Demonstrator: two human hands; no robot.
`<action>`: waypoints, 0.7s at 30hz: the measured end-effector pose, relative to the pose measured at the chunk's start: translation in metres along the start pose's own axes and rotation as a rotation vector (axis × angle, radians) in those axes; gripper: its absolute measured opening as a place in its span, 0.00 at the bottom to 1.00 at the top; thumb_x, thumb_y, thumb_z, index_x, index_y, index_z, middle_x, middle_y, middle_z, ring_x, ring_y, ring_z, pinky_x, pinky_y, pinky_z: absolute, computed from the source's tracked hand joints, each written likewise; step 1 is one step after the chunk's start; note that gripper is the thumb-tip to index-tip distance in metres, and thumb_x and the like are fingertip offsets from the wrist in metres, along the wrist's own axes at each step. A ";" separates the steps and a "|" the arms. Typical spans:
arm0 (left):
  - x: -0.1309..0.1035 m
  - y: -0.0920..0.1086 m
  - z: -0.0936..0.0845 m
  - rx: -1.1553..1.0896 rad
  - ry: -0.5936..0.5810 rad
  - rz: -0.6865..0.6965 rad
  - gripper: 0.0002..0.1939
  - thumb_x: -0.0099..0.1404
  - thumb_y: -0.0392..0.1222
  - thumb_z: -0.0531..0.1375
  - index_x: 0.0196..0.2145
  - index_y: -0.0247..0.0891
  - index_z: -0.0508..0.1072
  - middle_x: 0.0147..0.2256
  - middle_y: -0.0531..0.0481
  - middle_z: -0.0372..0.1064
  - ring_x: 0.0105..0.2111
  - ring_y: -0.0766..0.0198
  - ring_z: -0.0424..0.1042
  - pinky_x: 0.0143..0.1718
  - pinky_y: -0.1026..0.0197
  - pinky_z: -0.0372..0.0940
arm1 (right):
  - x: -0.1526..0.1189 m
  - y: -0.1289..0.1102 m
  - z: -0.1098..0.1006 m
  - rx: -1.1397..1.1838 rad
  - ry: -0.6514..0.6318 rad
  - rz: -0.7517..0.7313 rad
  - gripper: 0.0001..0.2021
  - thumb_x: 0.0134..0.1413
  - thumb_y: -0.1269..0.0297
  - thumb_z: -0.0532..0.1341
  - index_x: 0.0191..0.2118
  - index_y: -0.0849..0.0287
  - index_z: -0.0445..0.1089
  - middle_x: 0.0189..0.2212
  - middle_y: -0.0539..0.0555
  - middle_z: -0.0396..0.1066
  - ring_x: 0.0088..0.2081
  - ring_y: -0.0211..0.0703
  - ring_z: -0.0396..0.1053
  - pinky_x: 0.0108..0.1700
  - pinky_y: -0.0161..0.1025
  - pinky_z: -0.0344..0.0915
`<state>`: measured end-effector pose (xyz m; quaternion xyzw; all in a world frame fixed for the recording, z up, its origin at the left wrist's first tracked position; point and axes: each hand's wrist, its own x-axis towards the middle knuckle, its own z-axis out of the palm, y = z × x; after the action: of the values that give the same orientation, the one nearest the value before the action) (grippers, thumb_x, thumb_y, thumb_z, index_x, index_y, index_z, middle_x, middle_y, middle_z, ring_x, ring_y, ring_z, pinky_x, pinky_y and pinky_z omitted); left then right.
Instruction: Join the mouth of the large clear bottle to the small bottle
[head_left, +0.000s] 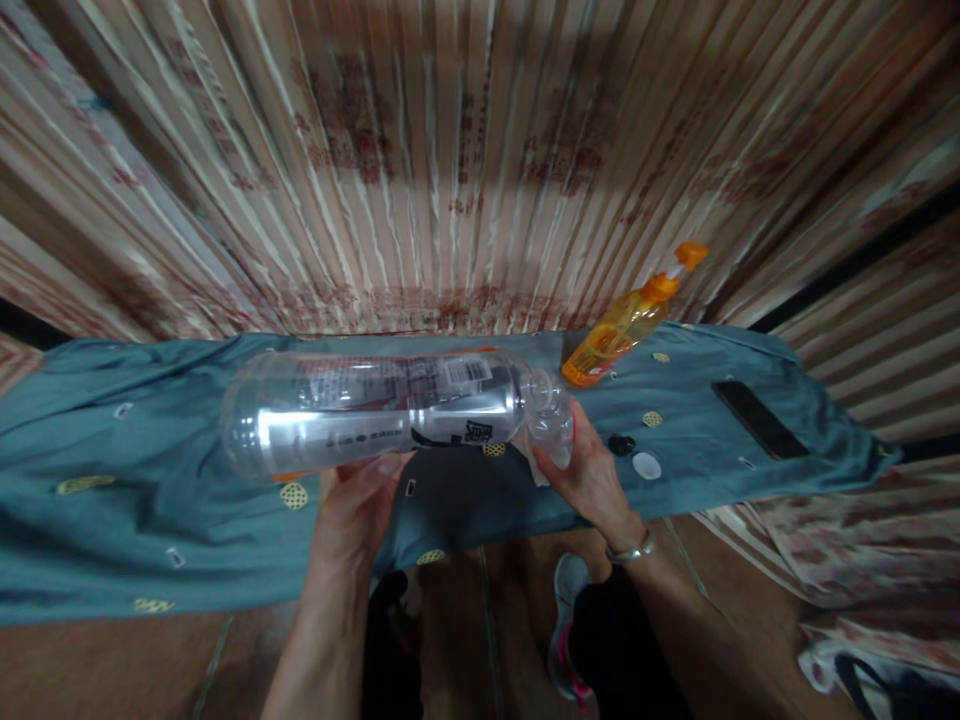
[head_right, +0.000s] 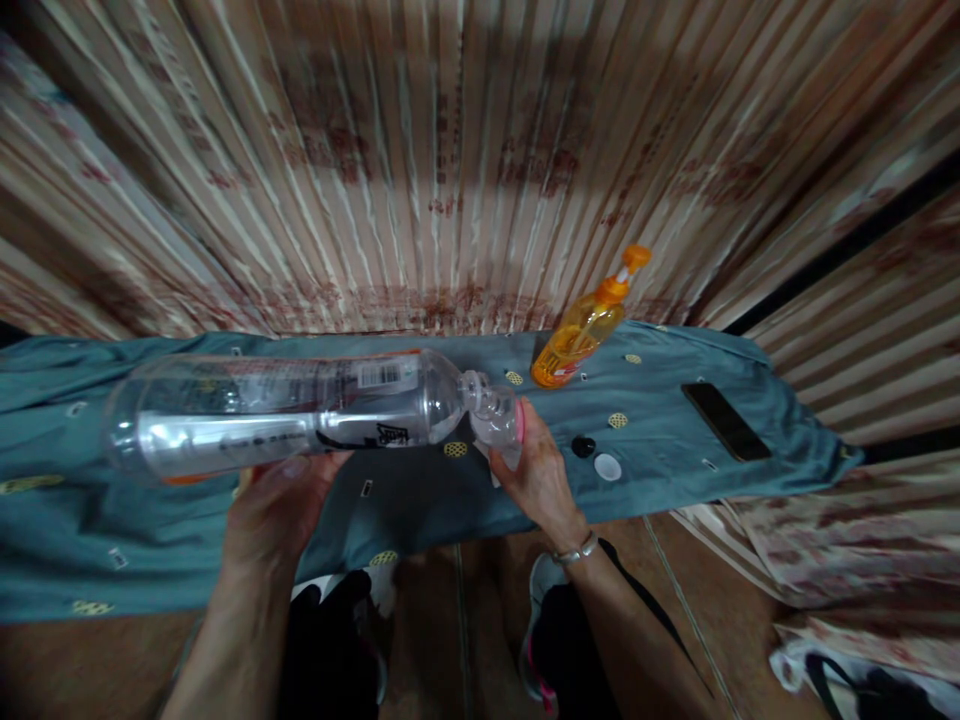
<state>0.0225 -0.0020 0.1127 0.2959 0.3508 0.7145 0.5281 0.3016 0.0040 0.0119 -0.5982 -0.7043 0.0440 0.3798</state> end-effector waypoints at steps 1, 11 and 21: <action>0.000 0.000 0.001 0.001 -0.009 -0.015 0.29 0.43 0.45 0.80 0.45 0.48 0.83 0.46 0.45 0.84 0.43 0.42 0.84 0.43 0.45 0.81 | 0.000 0.000 0.000 0.000 0.000 -0.001 0.41 0.63 0.53 0.64 0.76 0.55 0.49 0.68 0.66 0.69 0.66 0.64 0.71 0.64 0.65 0.74; -0.001 0.000 0.002 -0.014 -0.026 -0.022 0.33 0.44 0.45 0.80 0.50 0.49 0.81 0.47 0.45 0.84 0.44 0.42 0.84 0.50 0.40 0.79 | 0.000 0.001 0.002 -0.022 0.026 -0.008 0.41 0.63 0.52 0.64 0.76 0.57 0.49 0.67 0.67 0.69 0.65 0.64 0.72 0.63 0.64 0.75; -0.001 0.000 0.002 -0.023 -0.021 -0.033 0.30 0.44 0.45 0.81 0.47 0.47 0.82 0.37 0.47 0.84 0.35 0.47 0.84 0.51 0.38 0.78 | 0.003 -0.003 -0.002 -0.015 -0.006 0.014 0.40 0.64 0.51 0.64 0.75 0.57 0.51 0.65 0.67 0.71 0.64 0.65 0.73 0.62 0.64 0.75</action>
<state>0.0251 -0.0028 0.1137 0.2916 0.3419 0.7064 0.5469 0.3009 0.0046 0.0161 -0.6057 -0.7016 0.0429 0.3727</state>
